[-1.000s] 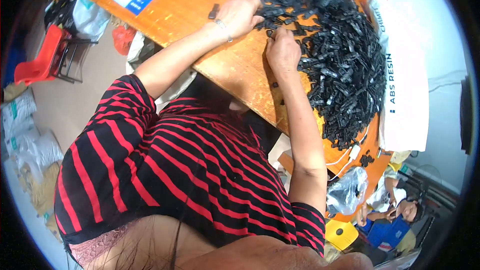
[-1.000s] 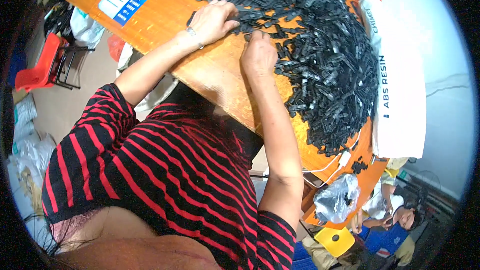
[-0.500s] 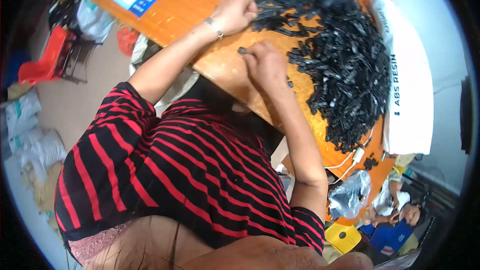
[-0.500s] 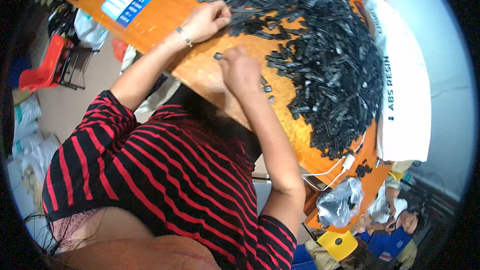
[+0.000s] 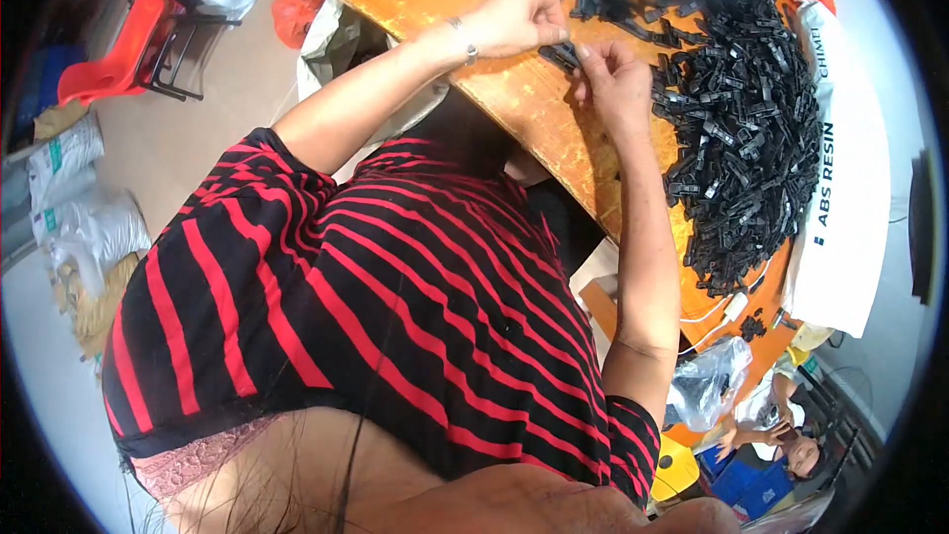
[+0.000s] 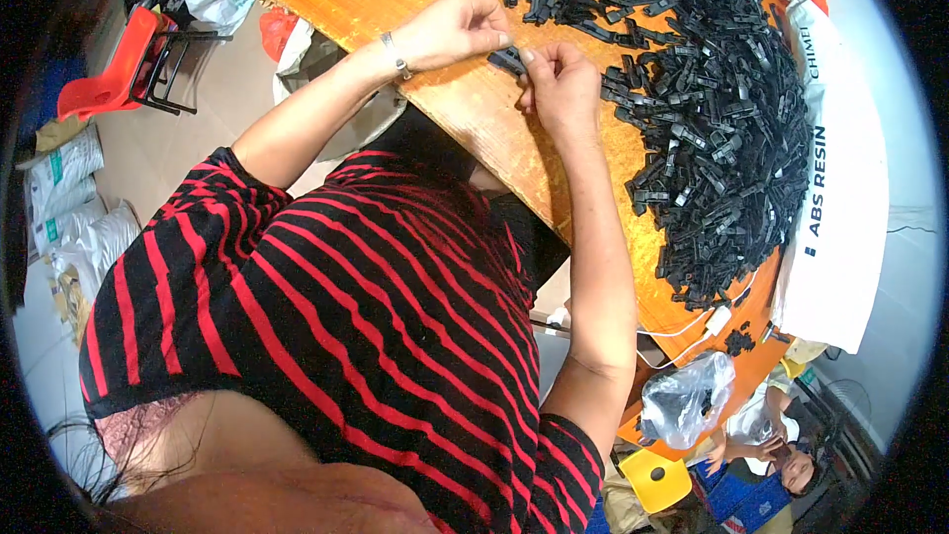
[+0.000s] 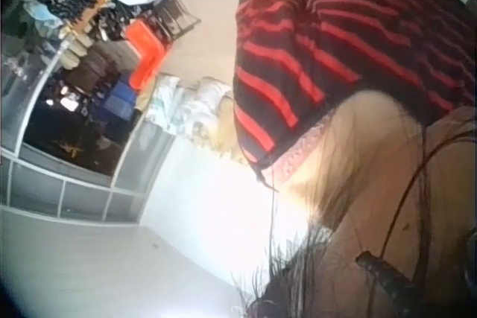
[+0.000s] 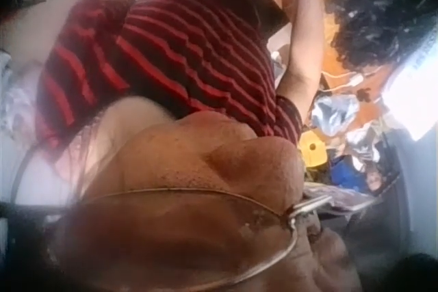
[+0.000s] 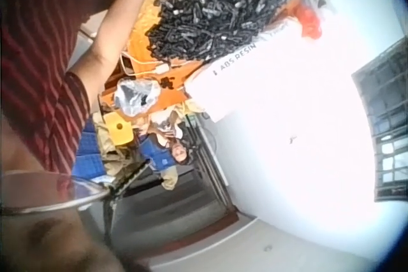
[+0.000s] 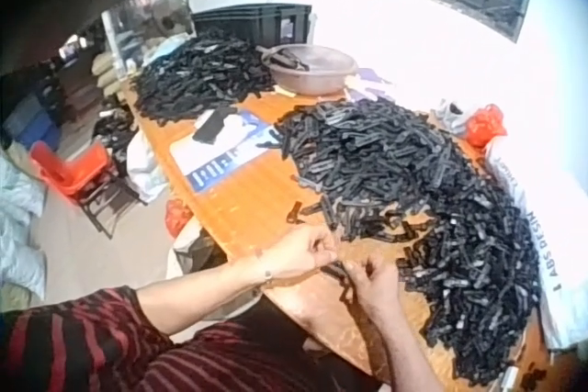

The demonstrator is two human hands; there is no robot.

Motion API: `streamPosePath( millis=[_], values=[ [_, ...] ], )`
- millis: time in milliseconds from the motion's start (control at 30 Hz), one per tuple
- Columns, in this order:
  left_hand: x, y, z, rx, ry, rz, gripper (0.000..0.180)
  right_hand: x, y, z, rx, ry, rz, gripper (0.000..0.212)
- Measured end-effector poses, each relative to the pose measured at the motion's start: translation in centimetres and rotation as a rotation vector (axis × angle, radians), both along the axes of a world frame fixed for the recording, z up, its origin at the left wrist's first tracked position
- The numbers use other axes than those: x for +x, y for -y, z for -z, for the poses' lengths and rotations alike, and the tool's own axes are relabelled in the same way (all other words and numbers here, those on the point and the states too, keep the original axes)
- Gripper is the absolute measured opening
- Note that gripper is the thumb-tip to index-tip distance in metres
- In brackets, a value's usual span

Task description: The person repeatedly assembles small plastic components by connecting parts together by hand and placing the assembled pieces into a pile on the table.

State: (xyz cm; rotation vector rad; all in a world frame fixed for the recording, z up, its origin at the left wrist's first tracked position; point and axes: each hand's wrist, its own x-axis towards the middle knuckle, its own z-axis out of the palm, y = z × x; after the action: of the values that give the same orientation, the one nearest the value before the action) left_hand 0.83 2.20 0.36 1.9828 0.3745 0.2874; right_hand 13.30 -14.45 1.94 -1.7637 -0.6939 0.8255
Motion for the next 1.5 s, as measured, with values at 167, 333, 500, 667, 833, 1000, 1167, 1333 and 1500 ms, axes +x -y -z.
streamPosePath(
  millis=[167, 333, 500, 667, 833, 1000, 1167, 1333, 1500],
  values=[
    [-0.3, 0.9, 1.1, 0.099, -0.05, -0.124, 0.023, -0.2, 0.1, 0.9, -0.086, 0.078, -0.02, 0.022],
    [-0.1, 1.6, 1.0, 0.15, -0.087, -0.181, 0.025, 0.2, 0.1, 1.7, -0.138, 0.125, 0.004, 0.024],
    [0.0, 1.6, 1.3, 0.144, -0.089, -0.187, 0.025, 0.6, 0.0, 2.2, -0.219, 0.287, -0.016, 0.029],
    [0.1, 1.8, 1.1, 0.181, -0.107, -0.2, 0.026, 0.2, 0.1, 1.3, -0.277, 0.63, -0.057, 0.032],
    [0.7, 2.0, 1.8, 0.28, -0.061, -0.202, 0.024, -0.1, 0.0, 1.5, -0.314, 0.704, -0.085, 0.031],
    [0.6, 1.7, 1.4, 0.277, -0.063, -0.178, 0.021, -0.3, 0.2, 1.5, -0.322, 0.759, -0.098, 0.031],
    [0.2, 0.9, 1.0, 0.154, -0.218, -0.037, 0.019, -0.6, 0.7, 1.6, -0.323, 0.723, -0.104, 0.032],
    [0.0, 0.2, 0.3, 0.163, -0.247, -0.01, 0.02, -1.0, 1.1, 1.5, -0.302, 0.776, -0.088, 0.036],
    [0.2, 0.8, -0.5, 0.131, -0.331, -0.072, 0.02, 0.1, 1.1, 2.3, -0.267, 0.6, -0.115, 0.031]
  ],
)
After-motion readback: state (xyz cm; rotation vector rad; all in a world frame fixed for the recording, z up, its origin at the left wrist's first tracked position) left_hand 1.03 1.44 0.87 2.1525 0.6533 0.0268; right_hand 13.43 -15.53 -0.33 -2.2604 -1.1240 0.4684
